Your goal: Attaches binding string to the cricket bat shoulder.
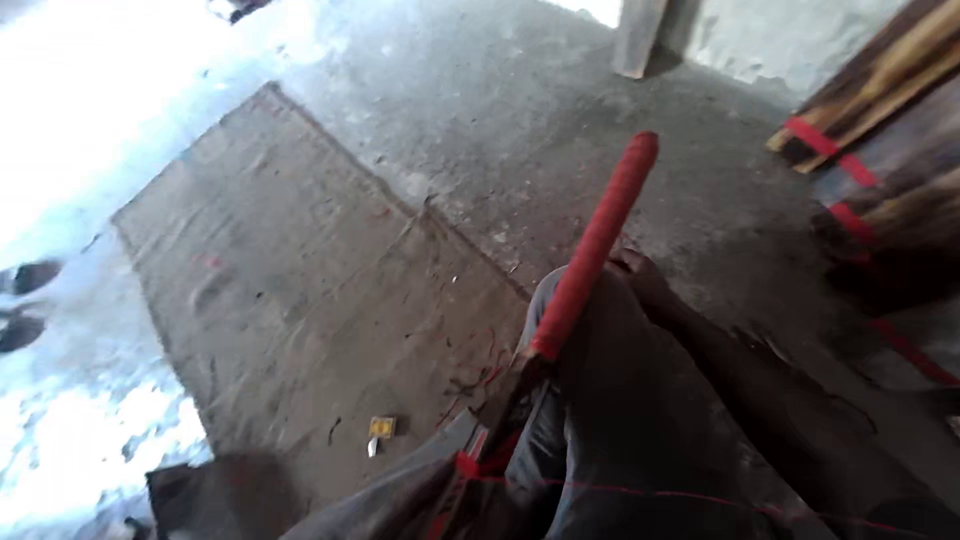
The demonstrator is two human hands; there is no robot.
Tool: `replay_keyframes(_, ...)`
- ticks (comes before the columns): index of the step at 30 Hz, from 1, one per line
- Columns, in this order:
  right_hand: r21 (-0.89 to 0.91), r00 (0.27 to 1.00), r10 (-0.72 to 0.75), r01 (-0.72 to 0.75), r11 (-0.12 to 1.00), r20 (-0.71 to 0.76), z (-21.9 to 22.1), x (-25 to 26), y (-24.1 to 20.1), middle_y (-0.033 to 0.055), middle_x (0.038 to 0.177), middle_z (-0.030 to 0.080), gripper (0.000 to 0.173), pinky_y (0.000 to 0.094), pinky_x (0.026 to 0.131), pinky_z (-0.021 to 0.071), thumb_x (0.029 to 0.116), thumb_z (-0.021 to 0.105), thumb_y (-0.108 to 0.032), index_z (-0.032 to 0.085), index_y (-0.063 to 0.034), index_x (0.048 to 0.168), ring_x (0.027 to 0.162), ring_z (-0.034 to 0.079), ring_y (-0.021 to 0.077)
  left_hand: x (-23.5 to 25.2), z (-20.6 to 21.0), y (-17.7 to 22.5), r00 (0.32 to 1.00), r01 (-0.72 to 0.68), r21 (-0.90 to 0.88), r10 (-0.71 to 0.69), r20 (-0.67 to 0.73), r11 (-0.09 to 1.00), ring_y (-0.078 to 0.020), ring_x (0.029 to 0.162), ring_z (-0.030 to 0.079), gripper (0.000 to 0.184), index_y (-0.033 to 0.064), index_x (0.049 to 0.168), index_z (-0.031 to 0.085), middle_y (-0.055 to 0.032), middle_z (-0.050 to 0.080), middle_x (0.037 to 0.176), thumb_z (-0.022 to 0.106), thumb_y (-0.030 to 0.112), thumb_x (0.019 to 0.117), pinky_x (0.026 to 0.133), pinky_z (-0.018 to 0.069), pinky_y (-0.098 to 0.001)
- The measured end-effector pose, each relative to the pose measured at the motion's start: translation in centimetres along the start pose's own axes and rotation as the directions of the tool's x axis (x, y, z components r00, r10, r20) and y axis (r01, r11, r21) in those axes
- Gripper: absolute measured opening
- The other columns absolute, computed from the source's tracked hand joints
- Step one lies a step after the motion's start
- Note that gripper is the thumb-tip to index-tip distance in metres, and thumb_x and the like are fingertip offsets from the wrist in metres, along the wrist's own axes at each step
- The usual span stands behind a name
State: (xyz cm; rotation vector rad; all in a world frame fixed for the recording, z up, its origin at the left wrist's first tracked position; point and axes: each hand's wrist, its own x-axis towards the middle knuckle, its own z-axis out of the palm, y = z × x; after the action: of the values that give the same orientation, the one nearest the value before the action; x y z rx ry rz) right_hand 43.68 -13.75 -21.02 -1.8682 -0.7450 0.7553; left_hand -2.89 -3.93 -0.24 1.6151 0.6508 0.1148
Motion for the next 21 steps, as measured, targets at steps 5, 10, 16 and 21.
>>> replay_keyframes(5, -0.318, 0.982, 0.189, -0.170, 0.933, 0.029, -3.6, -11.1, -0.5, 0.0113, 0.093, 0.068, 0.024, 0.0500, 0.070, 0.0584, 0.1025, 0.062, -0.026, 0.063, -0.0067, 0.117, 0.078, 0.067, 0.0247, 0.8, 0.0, 0.2, 0.995, -0.065, 0.089, 0.057, 0.086, 0.994, -0.0231, 0.127, 0.062, 0.069, 0.0101, 0.151, 0.050, -0.0068, 0.060, 0.145, 0.079, 0.017, 0.0889, 0.107, 0.0550, -0.0442)
replay_keyframes(10, -0.807, 0.955, 0.264, -0.047, 0.589, 0.137, -5.2, -22.6, -7.3, 0.0190, 0.115, 0.069, 0.042, 0.0641, 0.088, 0.0539, 0.1058, 0.051, -0.042, 0.064, -0.0086, 0.128, 0.106, 0.068, 0.0399, 0.5, 0.1, -0.3, 0.997, -0.005, 0.216, -0.011, 0.072, 0.976, -0.0073, 0.118, 0.065, 0.063, 0.0358, 0.150, 0.052, 0.0100, 0.064, 0.137, 0.076, 0.032, 0.0922, 0.101, 0.0586, -0.0367)
replay_keyframes(16, -0.653, 0.827, 0.138, 0.316, 0.688, 0.546, -4.5, -28.6, -14.6, 0.0224, 0.119, 0.069, 0.035, 0.0609, 0.090, 0.0540, 0.1082, 0.050, -0.028, 0.067, -0.0050, 0.128, 0.107, 0.068, 0.0400, 0.1, 0.6, 0.2, 0.998, -0.045, 0.264, 0.032, 0.055, 0.963, -0.0019, 0.110, 0.065, 0.066, 0.0443, 0.150, 0.048, 0.0160, 0.064, 0.134, 0.075, 0.028, 0.0923, 0.092, 0.0613, -0.0350)
replay_keyframes(21, -0.180, 0.692, -0.299, 0.529, 0.829, 0.658, -1.3, -28.4, -21.1, 0.0081, 0.110, 0.071, 0.016, 0.0321, 0.092, 0.0578, 0.1020, 0.065, -0.018, 0.073, -0.0125, 0.114, 0.104, 0.068, 0.0154, -0.5, 1.3, 0.2, 0.999, -0.036, 0.307, 0.030, 0.026, 0.951, 0.0001, 0.097, 0.067, 0.066, 0.0508, 0.150, 0.045, 0.0174, 0.065, 0.127, 0.074, 0.037, 0.0924, 0.080, 0.0623, -0.0330)
